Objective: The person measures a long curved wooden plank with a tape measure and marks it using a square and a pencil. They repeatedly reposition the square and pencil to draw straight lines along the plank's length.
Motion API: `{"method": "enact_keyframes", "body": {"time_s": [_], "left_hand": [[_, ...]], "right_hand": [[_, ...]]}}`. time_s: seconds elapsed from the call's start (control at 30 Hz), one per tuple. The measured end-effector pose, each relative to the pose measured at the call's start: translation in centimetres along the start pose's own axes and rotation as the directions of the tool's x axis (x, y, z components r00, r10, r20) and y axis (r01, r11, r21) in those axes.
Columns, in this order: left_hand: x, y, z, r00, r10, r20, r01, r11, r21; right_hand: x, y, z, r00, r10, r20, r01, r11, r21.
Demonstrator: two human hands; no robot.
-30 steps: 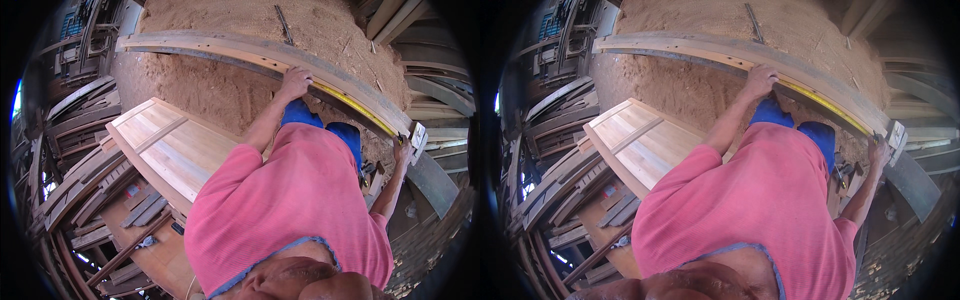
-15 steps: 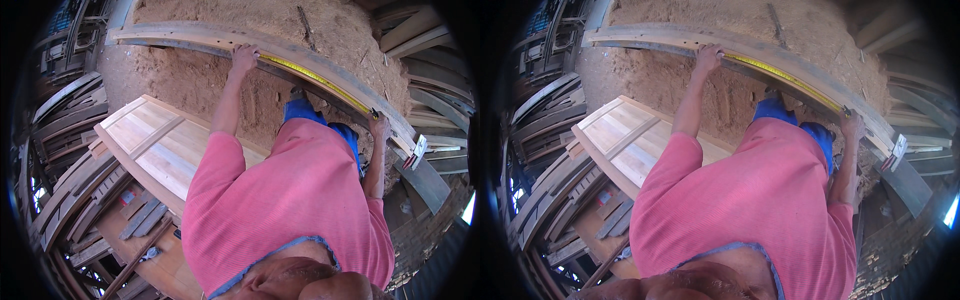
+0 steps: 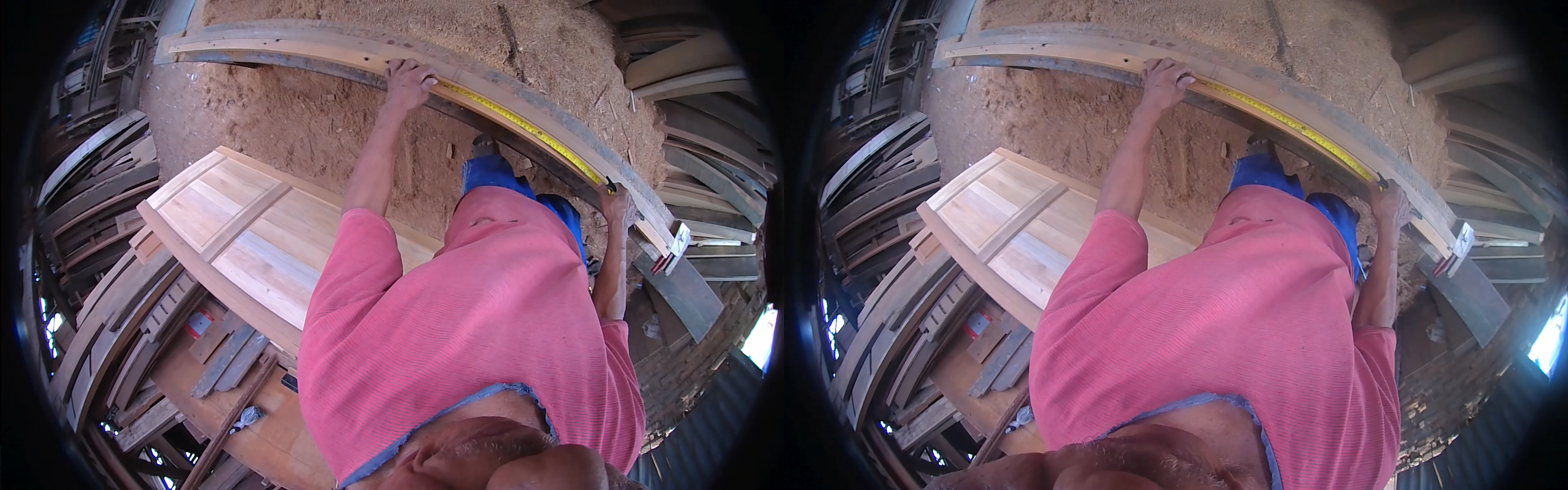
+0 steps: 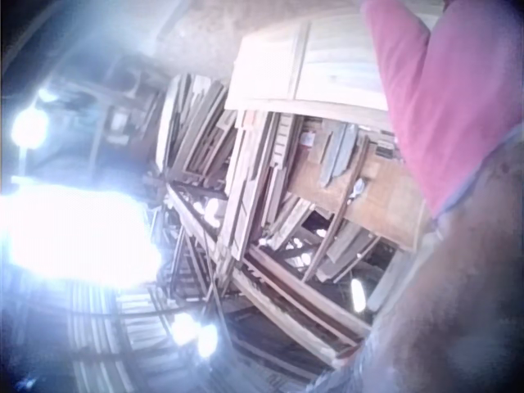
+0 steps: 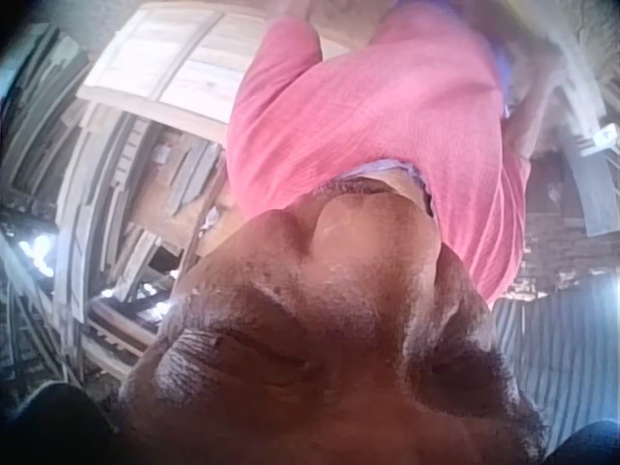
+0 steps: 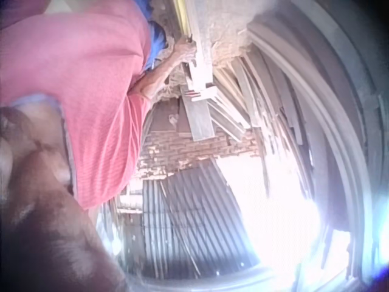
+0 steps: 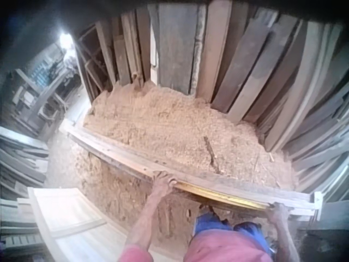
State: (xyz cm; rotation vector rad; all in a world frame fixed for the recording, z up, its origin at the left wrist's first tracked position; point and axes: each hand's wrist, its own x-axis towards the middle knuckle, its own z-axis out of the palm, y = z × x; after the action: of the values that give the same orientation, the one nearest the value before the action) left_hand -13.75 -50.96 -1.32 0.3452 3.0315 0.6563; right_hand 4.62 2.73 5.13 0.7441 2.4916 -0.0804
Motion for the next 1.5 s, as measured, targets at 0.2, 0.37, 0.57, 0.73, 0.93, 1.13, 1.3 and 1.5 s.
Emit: {"method": "enact_keyframes", "body": {"time_s": [0.2,0.37,0.57,0.73,0.93,1.13,1.3,1.5], "left_hand": [[0.3,0.4,-0.2,0.999,0.029,0.017,-0.030,0.999,0.022],[0.4,0.2,-0.2,0.998,0.058,-0.020,-0.058,0.998,0.012],[0.5,0.0,-0.1,0.997,0.067,-0.043,-0.068,0.998,-0.005],[0.7,-0.2,0.1,0.997,0.075,-0.036,-0.075,0.997,0.002],[0.9,-0.4,-0.1,0.998,0.068,0.005,-0.068,0.998,0.004],[0.8,0.0,-0.3,0.997,0.080,-0.004,-0.080,0.996,0.037],[0.8,0.0,-0.5,0.996,0.087,-0.018,-0.087,0.996,-0.006],[1.1,0.5,-1.0,0.996,0.084,0.010,-0.085,0.996,0.016]], "right_hand": [[0.5,-0.4,0.2,1.000,-0.010,0.011,0.010,1.000,-0.003],[0.4,-0.8,0.2,1.000,-0.002,0.013,0.002,1.000,-0.004],[-0.1,-1.3,-0.4,1.000,0.004,0.014,-0.004,1.000,0.003],[-0.2,-1.6,-0.7,1.000,0.010,0.022,-0.010,1.000,0.003],[-0.3,-1.8,-0.8,0.998,0.026,0.055,-0.027,1.000,0.006],[-0.3,-1.8,-1.0,0.997,0.029,0.066,-0.030,0.999,0.017],[-0.3,-1.8,-1.0,0.999,0.006,0.037,-0.007,1.000,0.013],[-0.1,-1.8,-0.8,0.998,0.023,0.062,-0.023,1.000,-0.002]]}}
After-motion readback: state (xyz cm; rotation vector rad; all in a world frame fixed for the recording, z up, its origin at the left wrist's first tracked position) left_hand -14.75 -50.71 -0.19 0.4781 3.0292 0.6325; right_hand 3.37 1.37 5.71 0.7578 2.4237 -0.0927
